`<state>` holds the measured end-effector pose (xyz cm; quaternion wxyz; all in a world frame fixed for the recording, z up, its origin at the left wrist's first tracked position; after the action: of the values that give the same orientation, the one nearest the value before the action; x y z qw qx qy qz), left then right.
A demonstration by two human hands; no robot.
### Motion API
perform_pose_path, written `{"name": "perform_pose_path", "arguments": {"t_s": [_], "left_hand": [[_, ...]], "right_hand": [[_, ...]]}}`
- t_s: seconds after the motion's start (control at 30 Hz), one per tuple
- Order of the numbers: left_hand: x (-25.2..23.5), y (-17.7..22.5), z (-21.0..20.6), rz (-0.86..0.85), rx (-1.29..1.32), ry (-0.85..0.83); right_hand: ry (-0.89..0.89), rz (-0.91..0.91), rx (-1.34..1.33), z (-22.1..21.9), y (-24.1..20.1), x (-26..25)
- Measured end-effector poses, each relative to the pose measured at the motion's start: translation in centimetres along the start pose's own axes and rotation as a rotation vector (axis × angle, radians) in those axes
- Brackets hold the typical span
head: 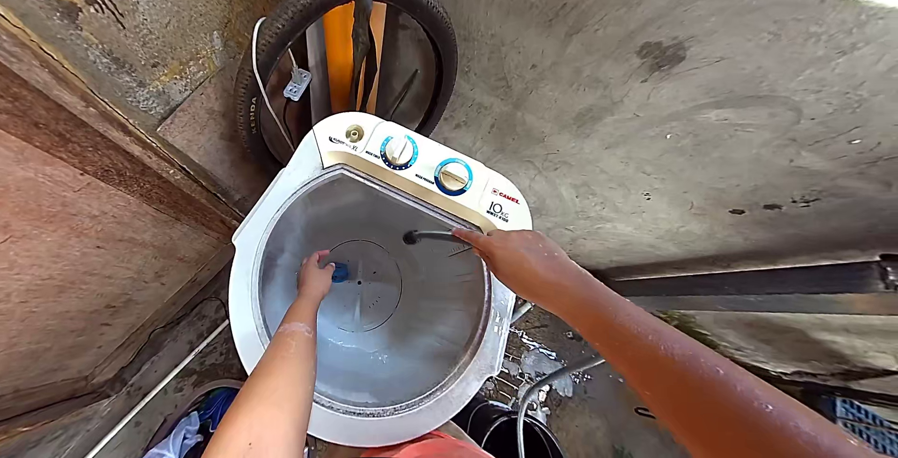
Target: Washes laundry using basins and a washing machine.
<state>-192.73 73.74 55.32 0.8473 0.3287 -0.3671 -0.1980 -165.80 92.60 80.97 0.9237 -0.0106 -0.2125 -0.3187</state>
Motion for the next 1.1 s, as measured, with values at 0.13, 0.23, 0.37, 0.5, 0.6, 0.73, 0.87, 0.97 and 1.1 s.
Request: {"name": "perform_pose_path", "arguments": {"t_s": [0.13,0.23,0.37,0.5,0.6,0.73,0.87,0.97,1.1], "left_hand": [[0.3,0.3,0.1,0.007,0.000,0.028],[1.4,3.1,2.2,-0.119,0.075,0.141],[3.4,6.4,6.2,-0.309,0.131,0.238],[4.4,6.9,8.2,-0.339,0.069,0.163],[6.2,8.3,7.8,-0.465,-0.030,-0.048],[8.9,12.4,5.4,-0.754,-0.116,-0.096],[7.2,19.1,6.5,-0.876,-0.293,0.138],[3.8,25.2,9.1,-0.914,-0.398,0.304],[-0.8,30.0,10.4,-0.822,-0.294,0.228]], "right_hand": [[0.156,0.085,-0.150,0.2,-1.6,-0.1],[0.222,0.229,-0.259,0.6,-4.2,0.0],[0.196,0.331,-0.255,1.3,-6.7,0.4],[0.163,0.317,-0.238,1.4,-6.5,0.1],[0.169,0.306,-0.249,1.8,-6.1,0.7],[0.277,0.308,-0.288,4.6,-6.1,2.0],[0.424,0.276,-0.262,10.0,-5.1,1.3],[0.450,0.213,-0.234,13.9,-4.1,-1.1],[0.372,0.120,-0.177,17.6,-4.2,-5.6]]}}
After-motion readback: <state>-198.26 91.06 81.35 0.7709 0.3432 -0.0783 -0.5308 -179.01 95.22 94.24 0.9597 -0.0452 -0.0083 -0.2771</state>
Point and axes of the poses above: each hand's wrist, its own x-axis away from the middle knuckle, its own z-axis out of the back of the hand, y = z × x, the point moved 5 cm from there along -x, towards the middle knuckle, and after that the axes turned 2 degrees about -z, right-handed, at the moved point
